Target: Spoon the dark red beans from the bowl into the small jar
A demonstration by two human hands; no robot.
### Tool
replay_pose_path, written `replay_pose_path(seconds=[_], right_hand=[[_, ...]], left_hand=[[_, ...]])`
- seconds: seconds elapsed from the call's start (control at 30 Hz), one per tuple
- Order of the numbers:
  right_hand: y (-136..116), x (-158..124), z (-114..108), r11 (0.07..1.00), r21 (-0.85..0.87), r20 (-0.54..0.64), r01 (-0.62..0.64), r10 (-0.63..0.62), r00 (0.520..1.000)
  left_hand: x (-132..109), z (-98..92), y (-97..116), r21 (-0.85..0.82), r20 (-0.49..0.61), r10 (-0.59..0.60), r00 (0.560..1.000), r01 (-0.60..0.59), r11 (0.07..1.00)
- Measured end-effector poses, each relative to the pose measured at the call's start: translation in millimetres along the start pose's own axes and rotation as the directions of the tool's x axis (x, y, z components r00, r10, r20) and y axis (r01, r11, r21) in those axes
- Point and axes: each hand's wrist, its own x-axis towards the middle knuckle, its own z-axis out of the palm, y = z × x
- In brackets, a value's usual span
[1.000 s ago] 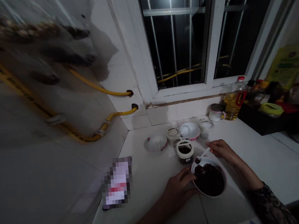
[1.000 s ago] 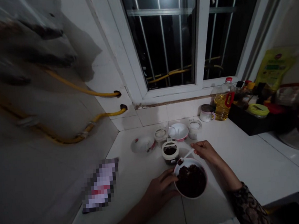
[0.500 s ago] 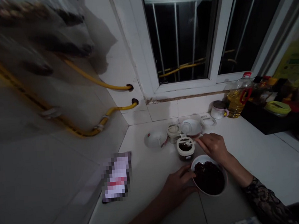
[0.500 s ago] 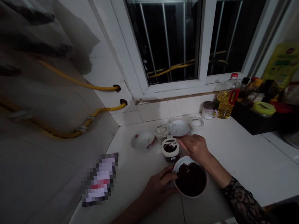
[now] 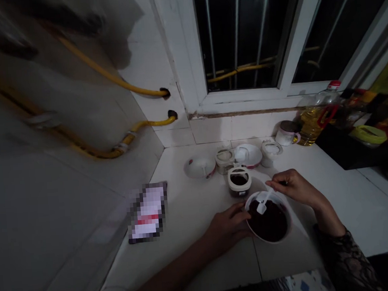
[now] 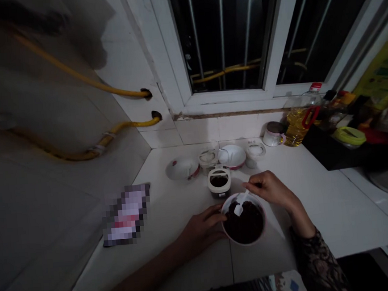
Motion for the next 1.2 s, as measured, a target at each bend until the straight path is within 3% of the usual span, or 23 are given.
replay_pose_path(seconds=[0.17, 0.47, 0.77, 1.2], right_hand=[[-10.5, 1.7, 16.0, 0.993, -0.091, 0.211, 0.073, -0.053, 0.976], [-3.1, -0.2, 16.3, 0.999, -0.047, 0.277, -0.016, 0.029, 0.960], [11.8, 6.8, 6.3, 0.951, 0.213, 0.176, -0.226, 0.190, 0.966], [17.7, 13.8, 8.6, 0.888, 0.338, 0.131, -0.313, 0.285, 0.950]], left_hand=[[0.2, -1.7, 1.8, -0.033, 0.011, -0.023, 1.000, 0.023, 0.999], [0.0, -2.5, 1.9, -0.021, 0.008, -0.003, 1.000, 0.003, 1.000], [0.2, -1.0, 0.5, -0.030, -0.014, 0.021, 1.000, -0.021, 0.999], [-1.8, -1.3, -0.2, -0.002, 0.007, 0.007, 1.000, -0.007, 1.000]])
